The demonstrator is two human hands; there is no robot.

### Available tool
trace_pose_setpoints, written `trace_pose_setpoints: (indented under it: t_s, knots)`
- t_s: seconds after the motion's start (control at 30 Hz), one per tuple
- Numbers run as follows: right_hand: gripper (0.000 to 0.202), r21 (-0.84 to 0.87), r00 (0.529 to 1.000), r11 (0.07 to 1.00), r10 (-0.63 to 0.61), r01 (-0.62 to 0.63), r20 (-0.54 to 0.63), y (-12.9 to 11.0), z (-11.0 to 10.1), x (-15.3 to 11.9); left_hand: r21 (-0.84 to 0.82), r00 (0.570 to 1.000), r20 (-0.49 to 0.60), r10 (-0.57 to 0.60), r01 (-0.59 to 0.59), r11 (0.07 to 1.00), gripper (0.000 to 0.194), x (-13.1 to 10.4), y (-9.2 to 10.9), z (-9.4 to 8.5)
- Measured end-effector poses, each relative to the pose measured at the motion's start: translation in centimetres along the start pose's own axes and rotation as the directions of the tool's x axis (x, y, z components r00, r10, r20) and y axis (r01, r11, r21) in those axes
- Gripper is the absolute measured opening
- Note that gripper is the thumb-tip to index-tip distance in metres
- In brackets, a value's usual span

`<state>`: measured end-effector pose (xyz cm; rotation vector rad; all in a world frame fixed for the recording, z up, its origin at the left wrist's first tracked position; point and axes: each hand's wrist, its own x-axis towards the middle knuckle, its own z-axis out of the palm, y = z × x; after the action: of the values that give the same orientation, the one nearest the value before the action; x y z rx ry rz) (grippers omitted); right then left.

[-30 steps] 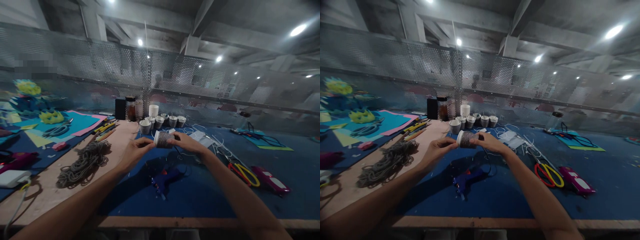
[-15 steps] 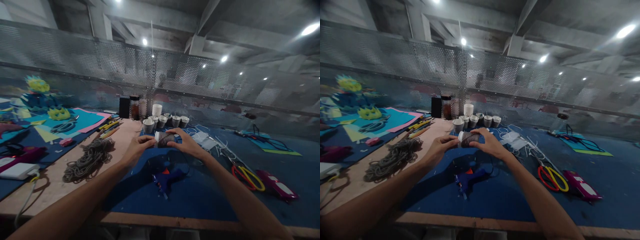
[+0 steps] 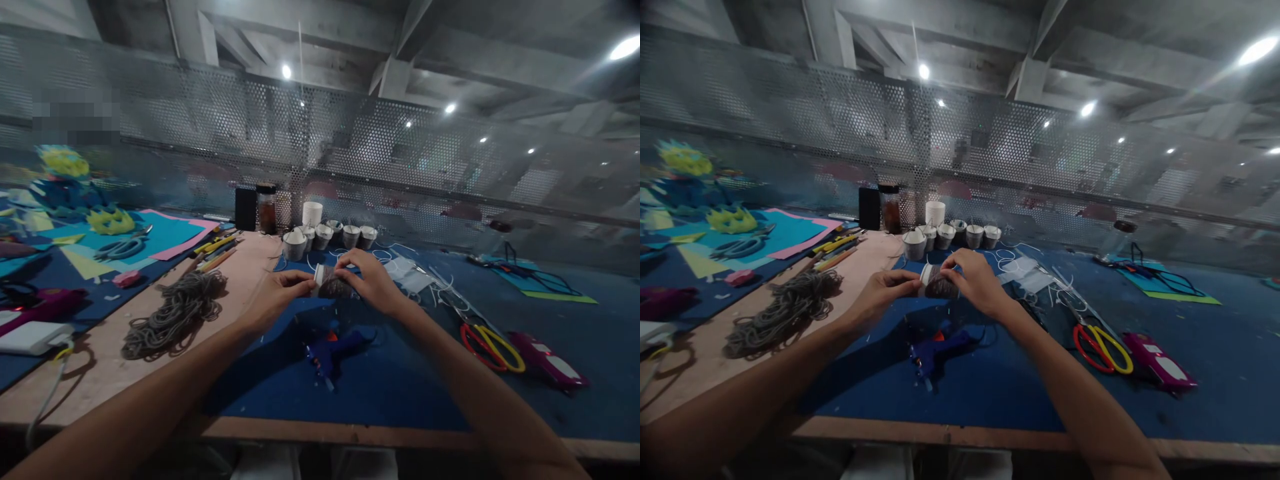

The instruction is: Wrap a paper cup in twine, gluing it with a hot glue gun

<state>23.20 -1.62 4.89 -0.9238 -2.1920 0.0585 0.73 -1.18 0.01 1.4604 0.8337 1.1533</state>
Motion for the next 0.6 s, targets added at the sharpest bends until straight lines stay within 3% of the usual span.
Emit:
trace_pose_setpoints:
  t_s: [0.23, 0.6]
  knots:
    - [0.008, -0.111, 0.997, 0.991, -0.067, 0.071, 0.033, -1.5, 0.1, 0.2, 0.037, 0.999, 0.039, -0.037, 0.035, 0.999, 0.02, -0.3, 0.5, 0.5]
    - [0.009, -0.189, 0.997, 0.981, -0.034, 0.045, 0.062, 0.7, 0.7, -0.1, 0.038, 0.996, 0.085, -0.03, 0.027, 0.999, 0.018, -0.6, 0.7, 0.7]
